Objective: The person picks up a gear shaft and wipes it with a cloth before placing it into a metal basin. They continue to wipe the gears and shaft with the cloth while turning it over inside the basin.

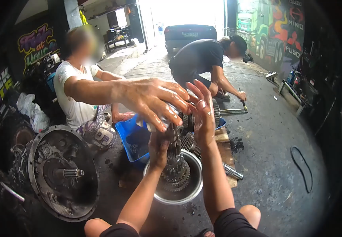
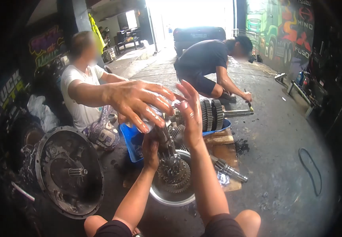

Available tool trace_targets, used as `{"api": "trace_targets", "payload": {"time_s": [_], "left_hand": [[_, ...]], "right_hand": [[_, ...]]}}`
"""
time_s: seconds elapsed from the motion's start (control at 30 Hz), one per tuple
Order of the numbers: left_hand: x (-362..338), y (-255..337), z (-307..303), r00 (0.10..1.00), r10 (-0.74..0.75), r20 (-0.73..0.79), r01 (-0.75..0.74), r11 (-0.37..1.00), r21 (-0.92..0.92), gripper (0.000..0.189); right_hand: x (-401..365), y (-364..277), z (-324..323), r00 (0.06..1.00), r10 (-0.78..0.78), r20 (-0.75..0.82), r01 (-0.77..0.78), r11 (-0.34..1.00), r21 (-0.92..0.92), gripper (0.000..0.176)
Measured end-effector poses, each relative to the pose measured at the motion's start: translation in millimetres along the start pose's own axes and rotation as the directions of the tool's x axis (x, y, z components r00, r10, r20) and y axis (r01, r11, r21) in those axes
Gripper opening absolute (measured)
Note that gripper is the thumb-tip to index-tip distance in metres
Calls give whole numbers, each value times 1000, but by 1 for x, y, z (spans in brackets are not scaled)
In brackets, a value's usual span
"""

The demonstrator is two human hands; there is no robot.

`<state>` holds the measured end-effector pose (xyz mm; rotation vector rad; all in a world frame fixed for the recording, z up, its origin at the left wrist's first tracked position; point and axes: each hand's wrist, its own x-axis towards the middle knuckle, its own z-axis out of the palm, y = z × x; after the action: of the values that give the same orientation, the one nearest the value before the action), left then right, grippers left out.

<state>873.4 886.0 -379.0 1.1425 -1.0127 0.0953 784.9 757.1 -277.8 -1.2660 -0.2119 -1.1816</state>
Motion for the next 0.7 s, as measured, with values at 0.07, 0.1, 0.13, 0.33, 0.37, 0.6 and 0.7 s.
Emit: {"api": "trace_targets", "payload": {"time_s": [0.07, 0.1, 0.13, 0.33, 0.37, 0.6, 0.7], "left_hand": [[-3, 2, -5, 981, -183, 69, 181, 983, 33, 70], [-7, 9, -11, 959, -255, 126, 259, 966, -14, 73], [-9, 12, -13, 961, -252, 111, 255, 967, -12, 73], [55, 73, -18, 986, 33, -163, -66, 978, -199, 81], [67, 81, -21, 987, 33, -159, -65, 978, -199, 81], [130, 132, -12, 971, 75, 227, -172, 877, 448, 47], [132, 115, -11, 934, -87, 347, -88, 885, 457, 38]], "right_hand": [[26, -19, 17, 978, 94, 187, -112, 990, 87, 71], [32, -19, 23, 965, 105, 241, -123, 991, 61, 73], [37, -18, 28, 950, 115, 291, -131, 991, 35, 75], [23, 2, 44, 980, 128, 150, -165, 951, 263, 77], [20, 0, 42, 971, 129, 199, -131, 991, -2, 61], [1, 30, 46, 965, 252, 75, -262, 947, 186, 37], [-1, 68, 0, 938, 322, 130, -337, 934, 120, 47]]}}
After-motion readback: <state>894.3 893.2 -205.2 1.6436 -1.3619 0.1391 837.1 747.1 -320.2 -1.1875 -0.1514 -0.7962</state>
